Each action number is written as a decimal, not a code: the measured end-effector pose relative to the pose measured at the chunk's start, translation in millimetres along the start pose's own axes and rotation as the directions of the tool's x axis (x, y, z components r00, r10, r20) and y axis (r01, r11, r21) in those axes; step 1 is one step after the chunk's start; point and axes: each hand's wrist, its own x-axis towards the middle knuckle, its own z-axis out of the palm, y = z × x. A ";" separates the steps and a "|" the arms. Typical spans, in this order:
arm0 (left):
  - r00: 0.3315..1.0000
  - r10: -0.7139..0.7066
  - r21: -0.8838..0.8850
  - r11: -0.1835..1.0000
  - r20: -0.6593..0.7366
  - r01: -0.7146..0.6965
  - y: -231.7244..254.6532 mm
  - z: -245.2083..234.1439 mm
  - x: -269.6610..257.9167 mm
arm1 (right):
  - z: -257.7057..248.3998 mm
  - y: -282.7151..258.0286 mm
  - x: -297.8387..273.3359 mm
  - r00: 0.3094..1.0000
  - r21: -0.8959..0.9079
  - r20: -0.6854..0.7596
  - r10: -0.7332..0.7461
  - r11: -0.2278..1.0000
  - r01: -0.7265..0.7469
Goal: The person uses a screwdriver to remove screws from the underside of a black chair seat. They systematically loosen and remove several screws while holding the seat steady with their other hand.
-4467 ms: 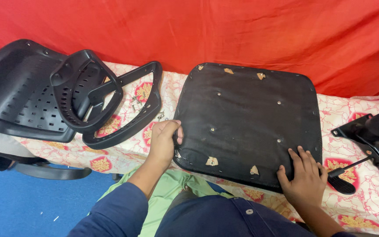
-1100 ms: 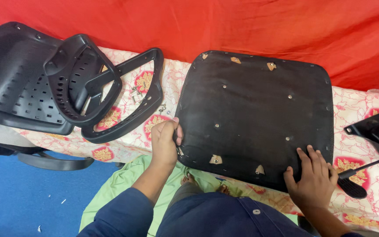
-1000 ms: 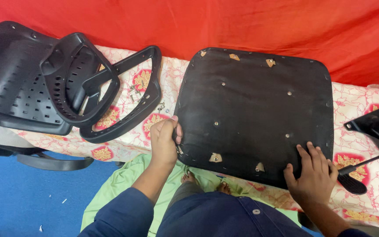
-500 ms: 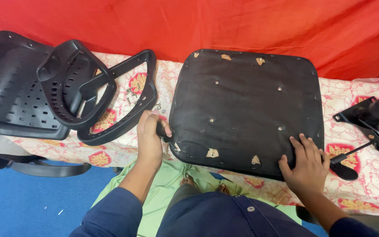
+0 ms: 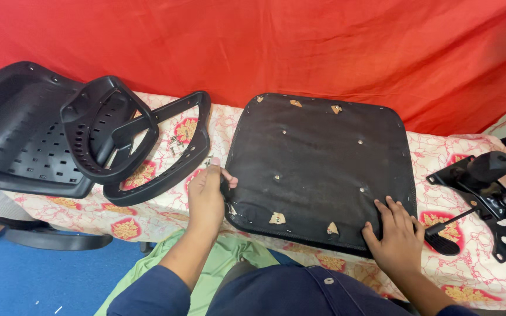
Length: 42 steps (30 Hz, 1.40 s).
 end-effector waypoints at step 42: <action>0.996 0.085 -0.070 0.994 0.039 -0.082 -5.2 -3.4 15.0 | 7.8 9.0 32.2 0.999 0.005 0.049 -0.014 1.000 0.013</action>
